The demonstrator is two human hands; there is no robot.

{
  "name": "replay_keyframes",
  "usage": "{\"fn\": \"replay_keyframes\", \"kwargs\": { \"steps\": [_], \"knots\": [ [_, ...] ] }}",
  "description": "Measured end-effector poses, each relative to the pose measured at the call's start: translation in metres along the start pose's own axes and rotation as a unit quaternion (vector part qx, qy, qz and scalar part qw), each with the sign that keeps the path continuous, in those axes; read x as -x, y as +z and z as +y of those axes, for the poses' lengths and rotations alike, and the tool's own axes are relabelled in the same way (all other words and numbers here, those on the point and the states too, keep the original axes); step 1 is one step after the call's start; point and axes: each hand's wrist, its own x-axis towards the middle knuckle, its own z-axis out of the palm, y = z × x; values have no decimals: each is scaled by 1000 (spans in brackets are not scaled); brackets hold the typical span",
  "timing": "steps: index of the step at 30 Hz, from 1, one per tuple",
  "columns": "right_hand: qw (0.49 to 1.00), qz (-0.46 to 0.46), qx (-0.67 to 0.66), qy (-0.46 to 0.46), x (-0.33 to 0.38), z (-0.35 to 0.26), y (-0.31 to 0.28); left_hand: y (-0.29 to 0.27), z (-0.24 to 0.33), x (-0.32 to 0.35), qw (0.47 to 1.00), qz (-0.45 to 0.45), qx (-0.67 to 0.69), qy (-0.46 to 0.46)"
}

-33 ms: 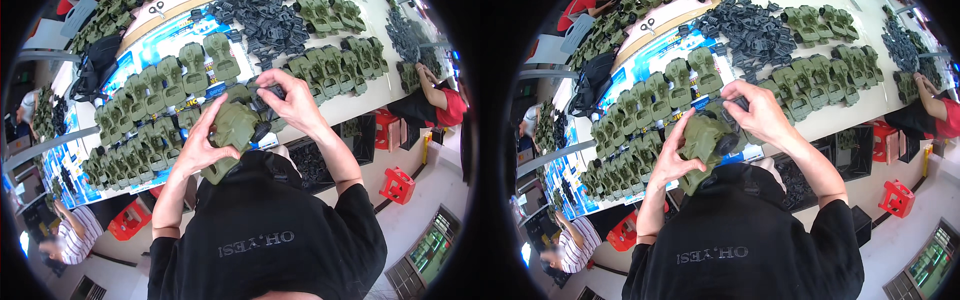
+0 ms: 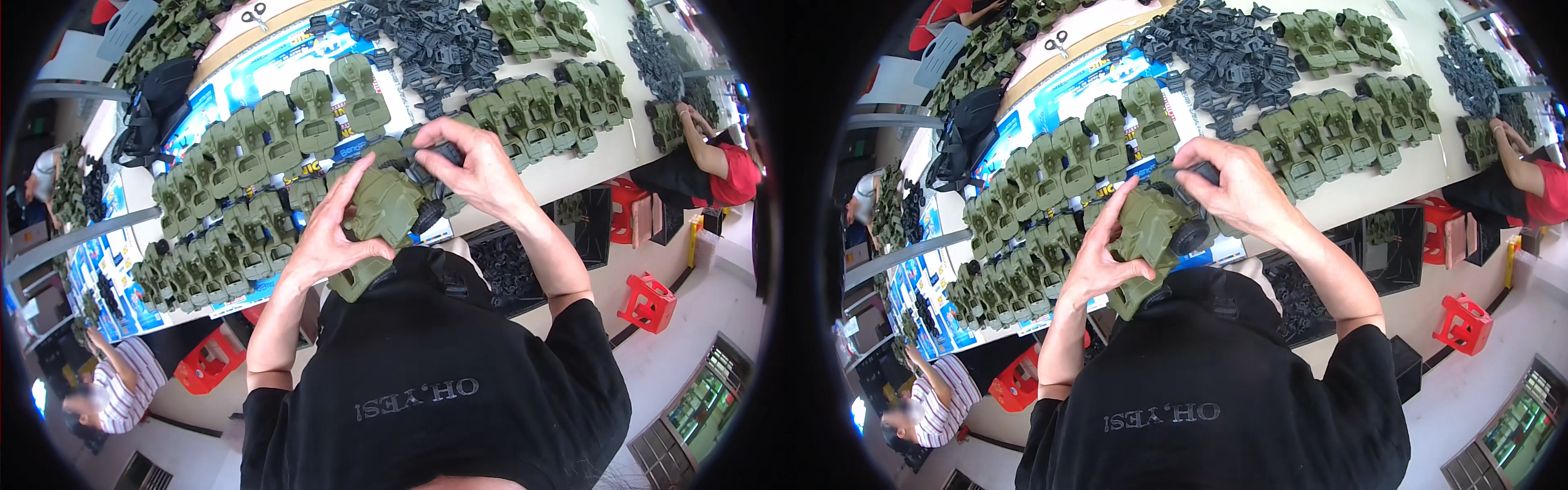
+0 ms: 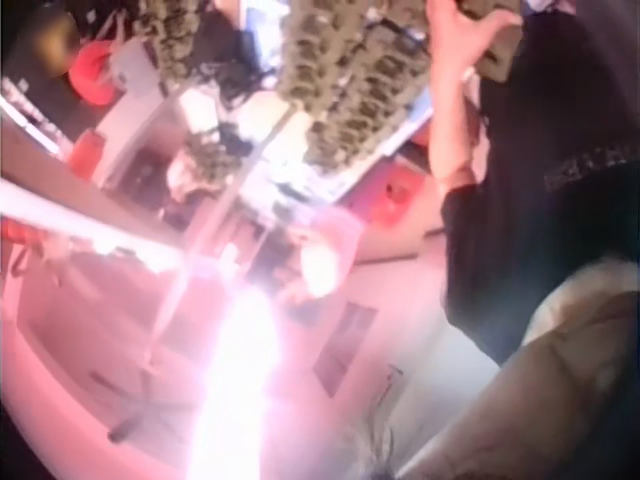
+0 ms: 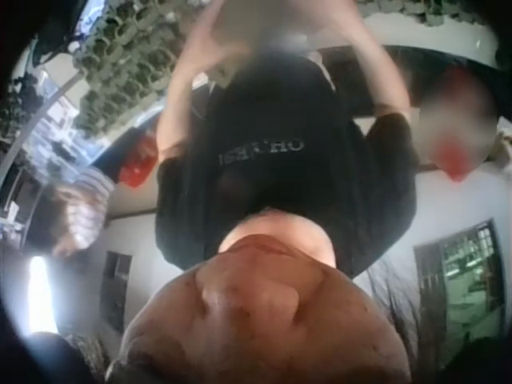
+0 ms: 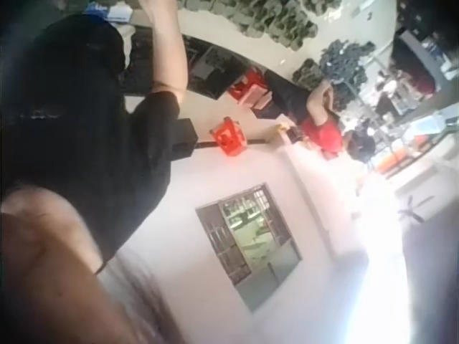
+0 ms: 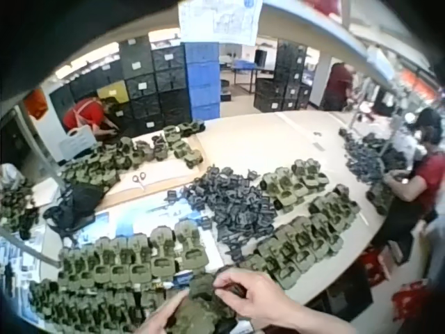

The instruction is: The person repeatedly picks up green plastic toy bodies and black plastic wheels from a table. They insert the wheels into the toy bodies by hand, then place the assembled units back onto the table. The process is repeated continuously throughout the clip.

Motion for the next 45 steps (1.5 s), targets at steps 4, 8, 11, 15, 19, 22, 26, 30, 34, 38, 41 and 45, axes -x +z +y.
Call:
{"fn": "replay_keyframes", "kwargs": {
  "steps": [4,8,11,15,19,22,26,30,34,38,41,45],
  "knots": [
    [935,-270,-214,80,6,3,-22,10,4,3,997,-49,33,-49],
    [905,-280,-311,80,17,27,-21,13,3,5,998,-51,28,-40],
    [910,-228,-327,114,27,27,-8,19,5,8,997,-42,-19,-64],
    [954,-148,-227,132,37,28,-1,22,10,5,994,-15,-39,-97],
    [919,-98,-354,146,33,42,-18,13,14,3,997,-11,0,-77],
    [928,-86,-354,76,32,47,-21,8,23,1,996,-20,9,-82],
    [956,8,-291,-23,32,52,-6,4,23,-1,992,-63,52,-99],
    [988,58,-73,-125,37,42,4,4,22,0,990,-59,67,-108],
    [977,-52,-33,-203,39,29,4,4,23,0,996,-44,18,-81],
    [949,-83,-255,-168,38,48,6,7,26,6,997,-41,-48,-54],
    [924,46,-381,3,39,30,27,18,33,7,993,-49,-86,-68],
    [959,65,-262,85,34,24,42,29,44,8,979,-41,-189,-61]
  ]
}}
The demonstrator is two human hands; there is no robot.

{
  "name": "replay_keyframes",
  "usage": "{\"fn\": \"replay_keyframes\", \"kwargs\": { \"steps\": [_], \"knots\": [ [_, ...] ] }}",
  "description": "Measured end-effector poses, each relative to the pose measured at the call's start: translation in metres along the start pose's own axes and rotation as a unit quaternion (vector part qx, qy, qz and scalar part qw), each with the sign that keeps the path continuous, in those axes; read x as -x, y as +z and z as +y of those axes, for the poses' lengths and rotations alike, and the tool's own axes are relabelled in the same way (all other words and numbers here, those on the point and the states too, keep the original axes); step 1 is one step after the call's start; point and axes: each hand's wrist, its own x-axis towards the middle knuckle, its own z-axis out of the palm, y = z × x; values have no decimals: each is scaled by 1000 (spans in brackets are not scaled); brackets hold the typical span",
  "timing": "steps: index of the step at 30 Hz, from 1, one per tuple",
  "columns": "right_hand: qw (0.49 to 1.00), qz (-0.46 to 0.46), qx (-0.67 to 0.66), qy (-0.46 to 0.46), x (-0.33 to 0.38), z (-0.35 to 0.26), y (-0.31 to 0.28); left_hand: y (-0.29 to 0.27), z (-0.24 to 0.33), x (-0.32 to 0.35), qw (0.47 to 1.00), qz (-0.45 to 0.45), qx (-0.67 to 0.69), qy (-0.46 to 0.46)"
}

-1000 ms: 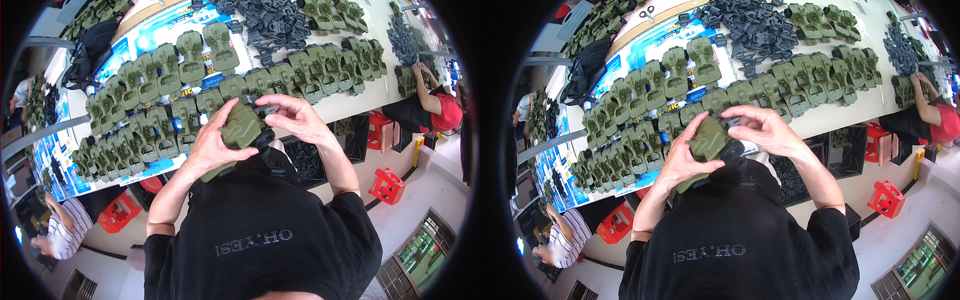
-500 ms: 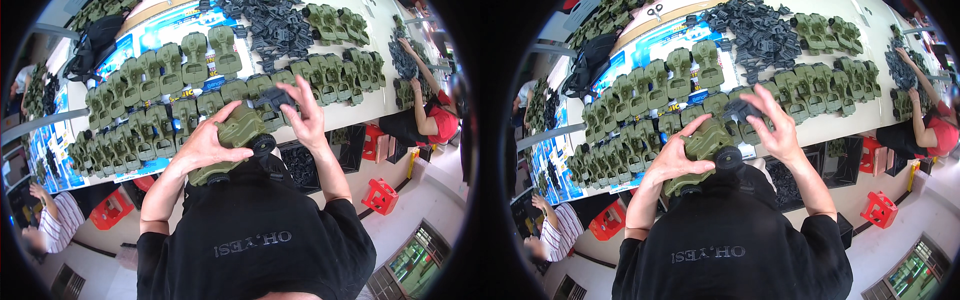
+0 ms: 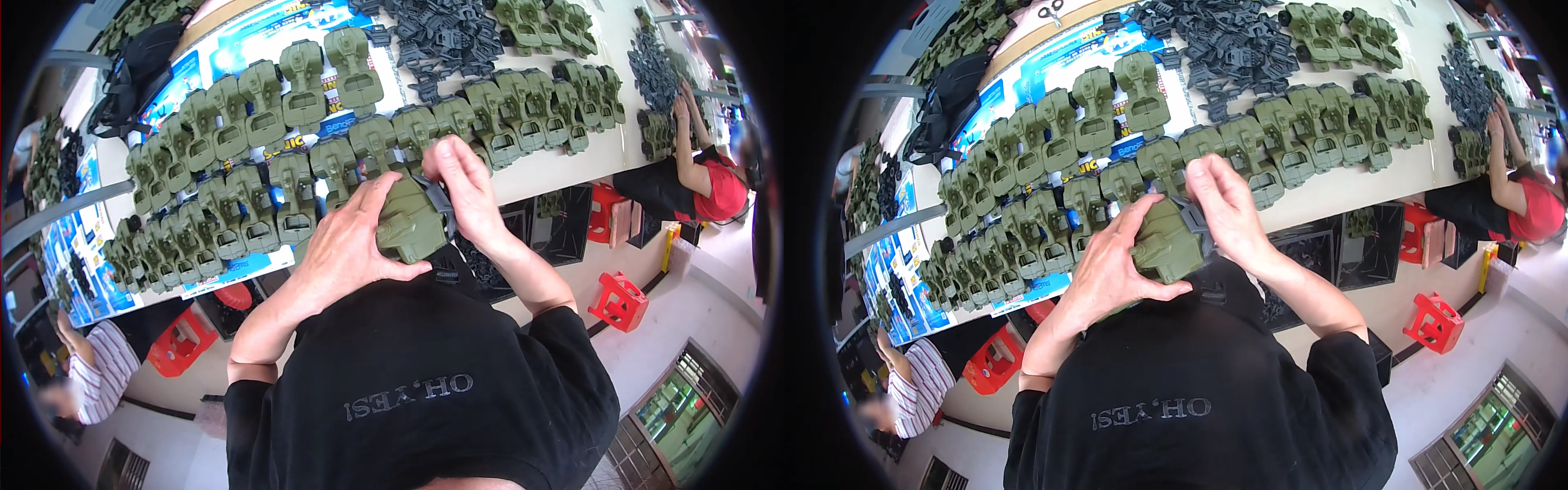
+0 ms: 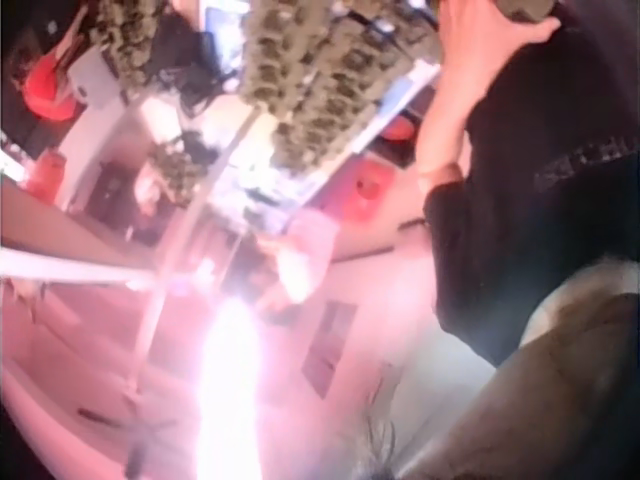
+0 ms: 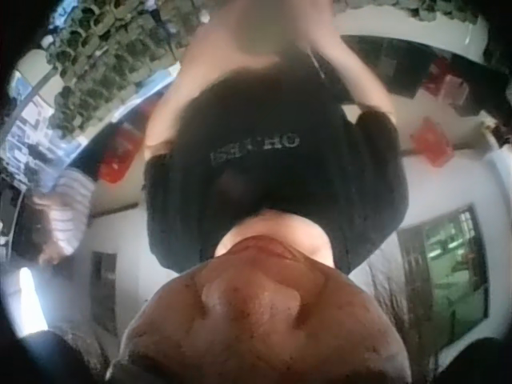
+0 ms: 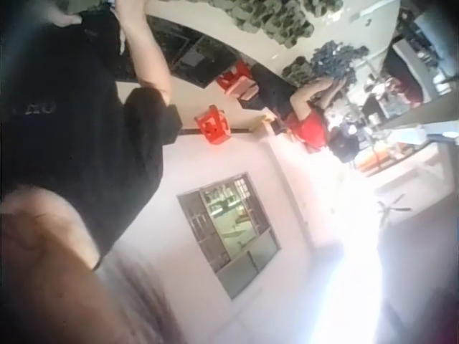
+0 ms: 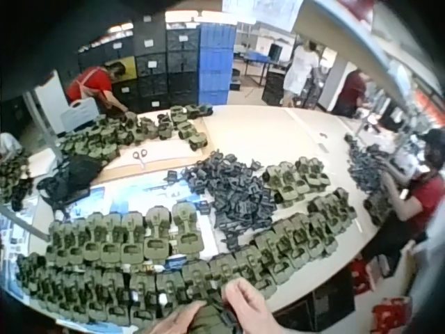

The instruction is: The person repeatedly picks up green plastic toy bodies and black plastic wheels from a table. They insert the wheels into the toy bodies by hand, then place the assembled units back onto the table. The process is repeated continuously throughout the clip.

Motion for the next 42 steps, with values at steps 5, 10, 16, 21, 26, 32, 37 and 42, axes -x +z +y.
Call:
{"fn": "replay_keyframes", "kwargs": {
  "steps": [5,10,16,21,26,32,37,42],
  "knots": [
    [958,-214,-30,190,-12,8,-11,0,2,-1,999,-31,-20,-28],
    [879,-170,-212,392,-13,25,-7,0,-5,-5,998,-67,-2,-6],
    [859,-93,-258,433,-2,59,1,14,-6,-3,987,-104,-95,-76],
    [858,-122,-314,387,6,63,9,10,3,-3,970,-152,-167,-89],
    [877,-140,-274,369,7,62,9,14,1,3,973,-121,-184,-71],
    [928,-155,-136,310,6,45,12,22,0,12,977,-83,-191,-42],
    [926,-175,-128,309,3,36,14,18,6,16,978,-56,-193,-50],
    [959,-176,-28,219,0,11,15,11,-23,20,995,8,-79,52]
  ]
}}
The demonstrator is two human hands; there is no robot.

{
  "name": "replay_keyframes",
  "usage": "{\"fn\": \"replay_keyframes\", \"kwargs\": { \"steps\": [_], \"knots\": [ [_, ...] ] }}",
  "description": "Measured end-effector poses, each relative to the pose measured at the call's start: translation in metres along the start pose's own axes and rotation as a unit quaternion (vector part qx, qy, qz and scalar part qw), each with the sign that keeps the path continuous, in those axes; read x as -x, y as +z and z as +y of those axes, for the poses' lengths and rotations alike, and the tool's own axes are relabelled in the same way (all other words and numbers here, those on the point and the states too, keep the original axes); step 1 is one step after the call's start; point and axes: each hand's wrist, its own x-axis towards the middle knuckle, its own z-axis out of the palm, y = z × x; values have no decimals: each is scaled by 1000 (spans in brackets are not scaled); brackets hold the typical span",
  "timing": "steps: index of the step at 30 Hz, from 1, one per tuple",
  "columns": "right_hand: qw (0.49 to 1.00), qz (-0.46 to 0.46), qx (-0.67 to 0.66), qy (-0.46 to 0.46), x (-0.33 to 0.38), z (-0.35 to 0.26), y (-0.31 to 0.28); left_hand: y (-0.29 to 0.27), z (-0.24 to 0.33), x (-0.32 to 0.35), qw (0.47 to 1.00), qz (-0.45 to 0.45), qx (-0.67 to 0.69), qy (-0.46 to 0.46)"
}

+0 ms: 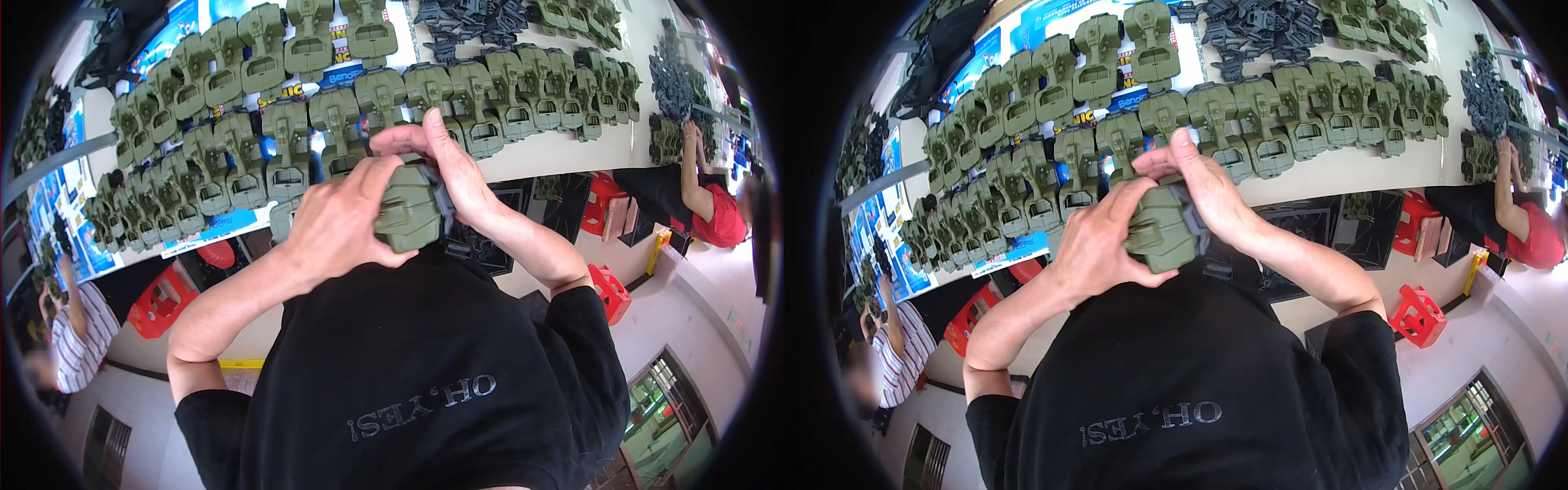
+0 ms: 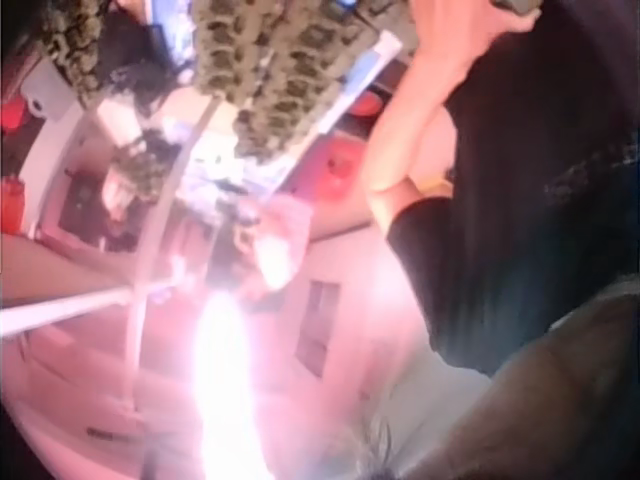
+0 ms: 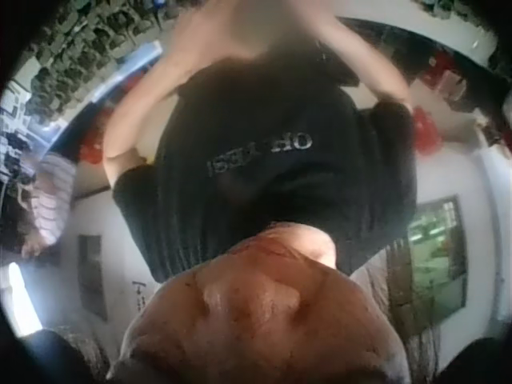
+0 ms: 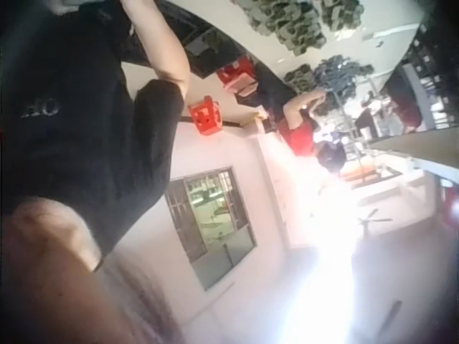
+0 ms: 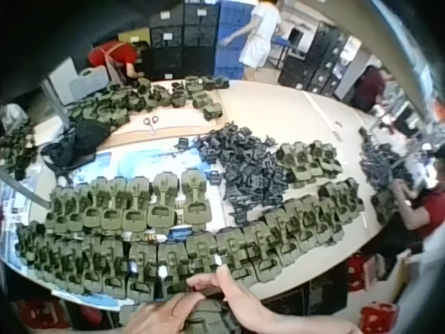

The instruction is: The person repeatedly picks up green plastic toy bodies and black plastic wheels from a table. They insert the wheels into the toy bodies by hand, then place the assembled units back onto the table. The process is repeated continuously throughout the clip.

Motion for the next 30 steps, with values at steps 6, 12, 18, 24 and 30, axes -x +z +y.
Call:
{"fn": "replay_keyframes", "kwargs": {
  "steps": [6,12,18,24,30],
  "knots": [
    [988,1,-103,117,-7,-7,-5,-11,-10,-9,994,-30,105,-22],
    [946,-27,-248,205,-20,-2,-19,-21,-3,-22,980,-69,172,-71],
    [946,-16,-249,209,-23,1,-25,-20,1,-24,986,-61,122,-94],
    [939,40,-257,225,-20,-3,-20,-18,9,-27,989,-57,56,-125],
    [943,31,-260,205,-23,10,-23,-17,11,-27,989,-69,30,-130]
  ]
}}
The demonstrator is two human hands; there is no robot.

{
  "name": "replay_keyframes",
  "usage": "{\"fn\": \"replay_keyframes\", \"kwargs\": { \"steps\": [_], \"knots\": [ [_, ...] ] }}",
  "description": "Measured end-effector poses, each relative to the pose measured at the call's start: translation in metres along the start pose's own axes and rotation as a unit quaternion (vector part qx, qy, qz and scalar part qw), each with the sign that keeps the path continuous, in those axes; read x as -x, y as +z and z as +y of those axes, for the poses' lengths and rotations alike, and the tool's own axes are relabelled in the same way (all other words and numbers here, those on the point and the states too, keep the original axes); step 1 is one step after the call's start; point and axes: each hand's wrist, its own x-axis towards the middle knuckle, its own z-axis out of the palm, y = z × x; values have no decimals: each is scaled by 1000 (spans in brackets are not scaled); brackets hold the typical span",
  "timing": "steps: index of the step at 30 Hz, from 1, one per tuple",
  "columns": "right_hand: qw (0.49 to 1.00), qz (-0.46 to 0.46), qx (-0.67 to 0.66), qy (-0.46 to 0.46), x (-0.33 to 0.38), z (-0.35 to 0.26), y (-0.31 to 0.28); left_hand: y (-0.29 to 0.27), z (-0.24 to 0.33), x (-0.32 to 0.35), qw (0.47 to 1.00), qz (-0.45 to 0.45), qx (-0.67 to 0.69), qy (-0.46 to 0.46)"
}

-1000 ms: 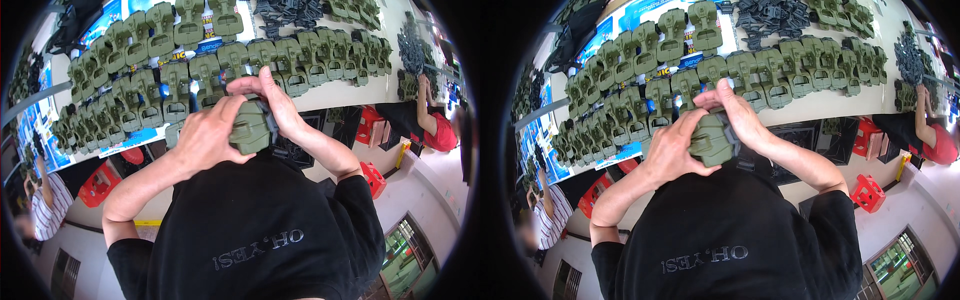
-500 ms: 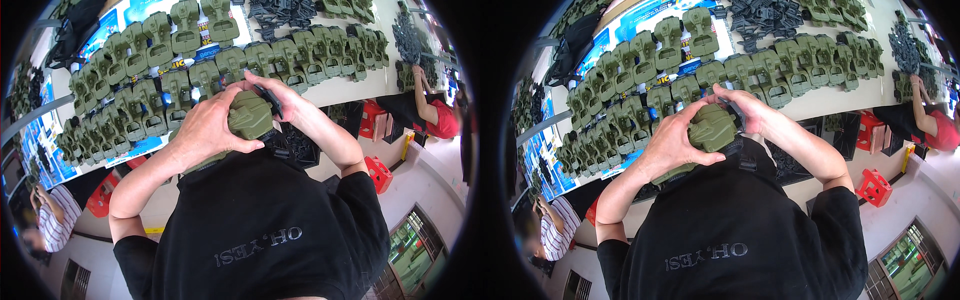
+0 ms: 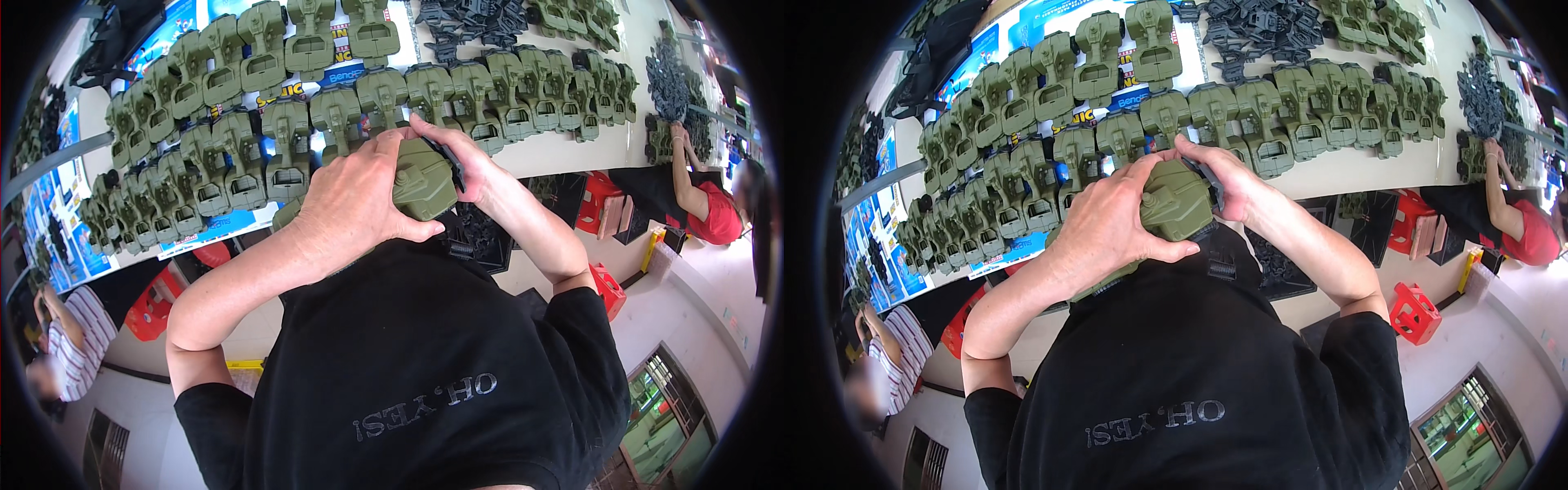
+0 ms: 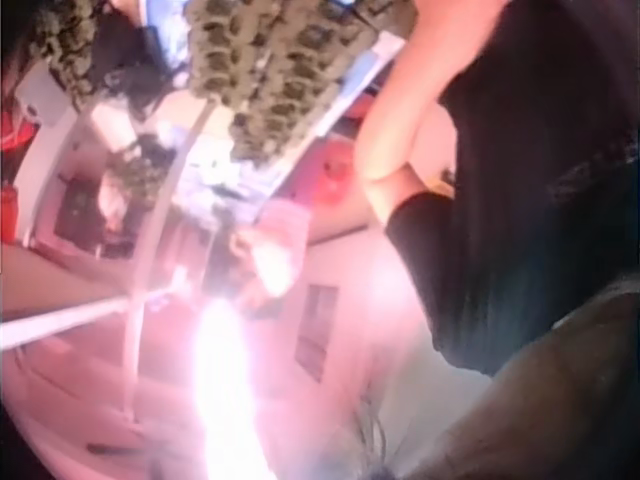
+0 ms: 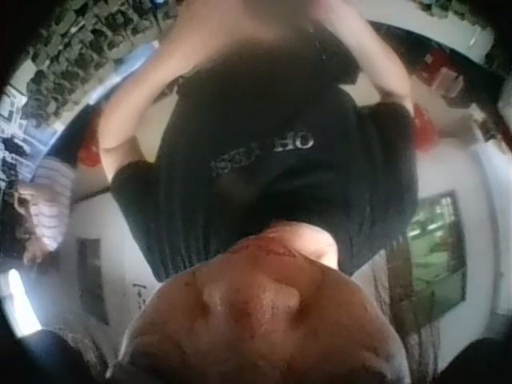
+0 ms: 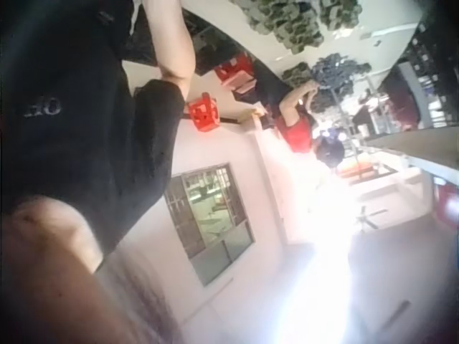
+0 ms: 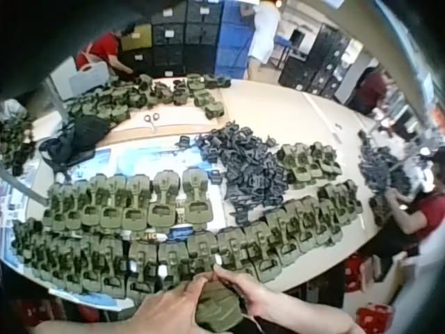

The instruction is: The person repeatedly picks up green plastic toy bodies and black plastic wheels from a table. They insert the wheels into the toy bodies by hand, then place the assembled units back onto the table. The process is repeated continuously throughout the clip.

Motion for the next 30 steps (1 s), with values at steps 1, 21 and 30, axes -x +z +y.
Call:
{"fn": "replay_keyframes", "kwargs": {
  "steps": [1,21,30],
  "knots": [
    [1000,-2,9,-17,1,2,1,2,0,0,1000,4,-6,0],
    [930,-11,230,-285,38,63,25,28,-16,49,957,82,-128,246],
    [992,-50,20,-110,15,-3,32,-23,-48,-13,975,-28,150,164]
  ]
}}
